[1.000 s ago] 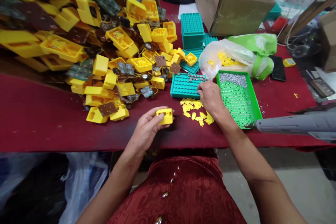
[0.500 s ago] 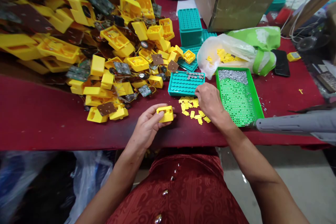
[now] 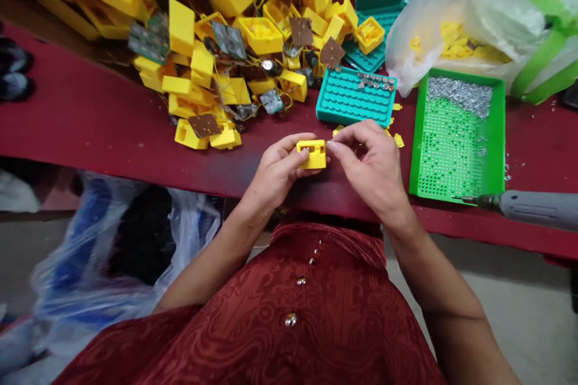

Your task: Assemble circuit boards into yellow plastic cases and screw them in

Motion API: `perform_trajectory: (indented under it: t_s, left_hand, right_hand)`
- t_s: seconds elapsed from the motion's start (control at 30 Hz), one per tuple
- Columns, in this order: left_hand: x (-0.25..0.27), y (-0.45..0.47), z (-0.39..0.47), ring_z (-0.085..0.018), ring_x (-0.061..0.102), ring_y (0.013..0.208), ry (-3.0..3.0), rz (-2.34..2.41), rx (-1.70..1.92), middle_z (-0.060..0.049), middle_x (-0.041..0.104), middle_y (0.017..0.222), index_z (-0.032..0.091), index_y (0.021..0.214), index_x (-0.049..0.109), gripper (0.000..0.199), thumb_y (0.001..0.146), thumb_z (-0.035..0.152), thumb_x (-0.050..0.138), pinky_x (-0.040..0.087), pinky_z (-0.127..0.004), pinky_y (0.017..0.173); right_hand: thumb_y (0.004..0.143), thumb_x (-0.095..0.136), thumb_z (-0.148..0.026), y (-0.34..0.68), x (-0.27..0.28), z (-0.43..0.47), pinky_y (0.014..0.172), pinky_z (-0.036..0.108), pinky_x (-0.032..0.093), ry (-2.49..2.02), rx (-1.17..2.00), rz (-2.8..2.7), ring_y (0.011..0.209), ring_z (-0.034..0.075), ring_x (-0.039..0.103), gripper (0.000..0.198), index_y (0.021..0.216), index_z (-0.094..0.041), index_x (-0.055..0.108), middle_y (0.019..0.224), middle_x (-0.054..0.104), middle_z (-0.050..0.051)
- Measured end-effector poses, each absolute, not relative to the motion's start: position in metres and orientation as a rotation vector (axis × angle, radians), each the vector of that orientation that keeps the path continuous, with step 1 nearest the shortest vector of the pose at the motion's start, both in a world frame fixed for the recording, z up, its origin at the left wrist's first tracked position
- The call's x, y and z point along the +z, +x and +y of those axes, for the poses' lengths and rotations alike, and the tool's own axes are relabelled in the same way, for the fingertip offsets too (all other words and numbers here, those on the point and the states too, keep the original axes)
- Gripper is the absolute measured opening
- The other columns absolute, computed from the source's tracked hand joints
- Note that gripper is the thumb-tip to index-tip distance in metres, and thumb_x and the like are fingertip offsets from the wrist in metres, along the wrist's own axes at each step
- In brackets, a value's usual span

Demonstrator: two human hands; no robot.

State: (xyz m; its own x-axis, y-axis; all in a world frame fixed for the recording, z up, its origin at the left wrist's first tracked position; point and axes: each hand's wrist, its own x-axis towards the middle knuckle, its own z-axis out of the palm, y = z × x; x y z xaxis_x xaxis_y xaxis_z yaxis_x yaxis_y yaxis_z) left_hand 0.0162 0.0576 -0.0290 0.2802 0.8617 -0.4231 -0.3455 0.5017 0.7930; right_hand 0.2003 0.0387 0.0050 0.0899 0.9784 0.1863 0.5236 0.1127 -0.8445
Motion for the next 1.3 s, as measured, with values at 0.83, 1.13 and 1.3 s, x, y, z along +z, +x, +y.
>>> perform_trajectory:
  t_s: [0.83,1.13,1.3]
  left_hand:
    - [-0.023,0.013,0.033,-0.023,0.073,0.115,1.060,0.977,0.919,-0.008,0.078,0.127,0.021,0.127,0.069,0.039,0.089,0.027,0.078,0.056,-0.033,0.104]
    - [-0.014,0.014,0.042,-0.023,0.077,0.113,0.892,0.811,0.928,-0.008,0.081,0.120,0.020,0.123,0.070,0.045,0.085,0.037,0.087,0.059,-0.031,0.098]
    - [-0.016,0.019,0.039,-0.021,0.077,0.108,0.802,0.837,0.865,-0.008,0.082,0.116,0.019,0.120,0.070,0.045,0.080,0.029,0.089,0.062,-0.030,0.093]
  right_hand:
    - [0.072,0.086,-0.033,0.189,-0.015,0.044,0.066,0.024,0.043,-1.715,0.888,-1.508,0.069,0.009,0.052,0.039,0.089,-0.019,0.054,0.082,0.063,-0.002]
    - [0.076,0.086,-0.072,0.189,-0.010,0.025,0.069,0.024,0.053,-1.339,1.410,-1.300,0.074,0.010,0.060,0.062,0.093,-0.014,0.073,0.088,0.072,0.005]
    - [0.080,0.083,-0.071,0.197,-0.010,0.011,0.066,0.024,0.053,-1.414,1.364,-1.327,0.069,0.010,0.059,0.060,0.094,-0.013,0.077,0.082,0.072,0.005]
